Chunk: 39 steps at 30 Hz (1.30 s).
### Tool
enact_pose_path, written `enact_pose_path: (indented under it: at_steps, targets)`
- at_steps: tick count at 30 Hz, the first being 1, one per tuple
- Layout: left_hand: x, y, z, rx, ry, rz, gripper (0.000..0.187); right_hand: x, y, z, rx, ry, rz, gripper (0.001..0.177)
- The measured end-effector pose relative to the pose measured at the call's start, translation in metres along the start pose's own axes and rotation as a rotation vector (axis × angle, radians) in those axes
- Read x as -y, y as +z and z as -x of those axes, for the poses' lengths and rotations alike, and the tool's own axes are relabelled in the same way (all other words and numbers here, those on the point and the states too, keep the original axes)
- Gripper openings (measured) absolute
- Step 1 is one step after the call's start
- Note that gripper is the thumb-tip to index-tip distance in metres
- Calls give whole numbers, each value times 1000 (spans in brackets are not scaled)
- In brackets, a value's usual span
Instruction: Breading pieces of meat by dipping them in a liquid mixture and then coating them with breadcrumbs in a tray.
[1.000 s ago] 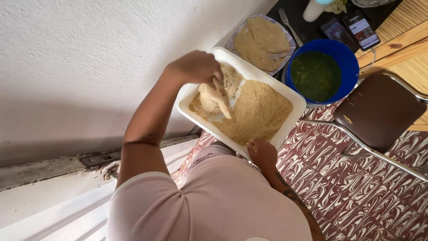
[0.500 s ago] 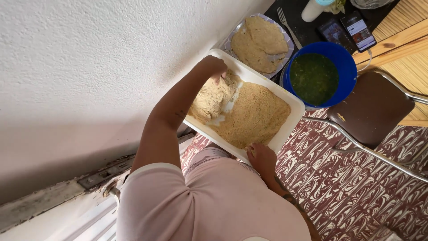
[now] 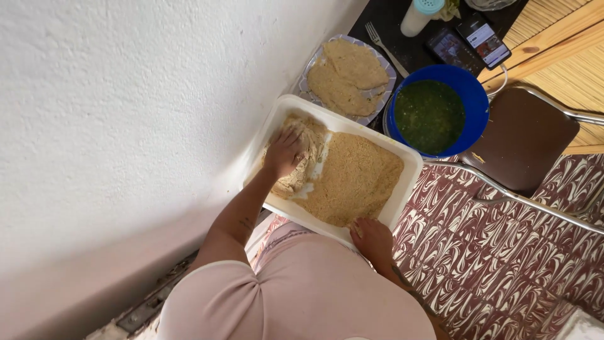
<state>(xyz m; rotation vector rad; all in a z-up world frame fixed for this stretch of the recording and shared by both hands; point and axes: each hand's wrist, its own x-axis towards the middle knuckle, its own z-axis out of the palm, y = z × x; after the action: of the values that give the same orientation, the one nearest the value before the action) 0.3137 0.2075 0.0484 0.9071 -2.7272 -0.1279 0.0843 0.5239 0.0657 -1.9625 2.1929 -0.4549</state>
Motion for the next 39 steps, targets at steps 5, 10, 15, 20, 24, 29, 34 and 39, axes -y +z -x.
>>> enact_pose_path:
  at_steps: [5, 10, 15, 20, 24, 29, 34, 39]
  targets:
    - [-19, -38, -12, -33, -62, 163, 58, 0, 1, 0, -3, 15, -23, 19]
    - [8, 14, -110, -205, -139, 285, 50, -1, 3, 0, -40, 5, -4, 21]
    - [35, 47, -230, 237, -415, 196, 59, 0, 10, 2, -69, 39, 34, 23]
    - [37, 78, -240, 613, -509, -118, 69, 0, 16, 4, -99, 58, 22, 25]
    - [52, 92, -240, 435, -473, -185, 62, 4, 13, 3, -109, 82, 15, 25]
    - [98, 132, -241, 453, -531, -155, 40, 7, 4, 1, -112, 88, 36, 25]
    - [58, 48, -231, 374, -617, 149, 40, 7, 8, 4, -121, 80, 46, 23]
    - [64, 59, -216, 387, -713, 486, 61, 5, 12, 4, -112, 77, 66, 24]
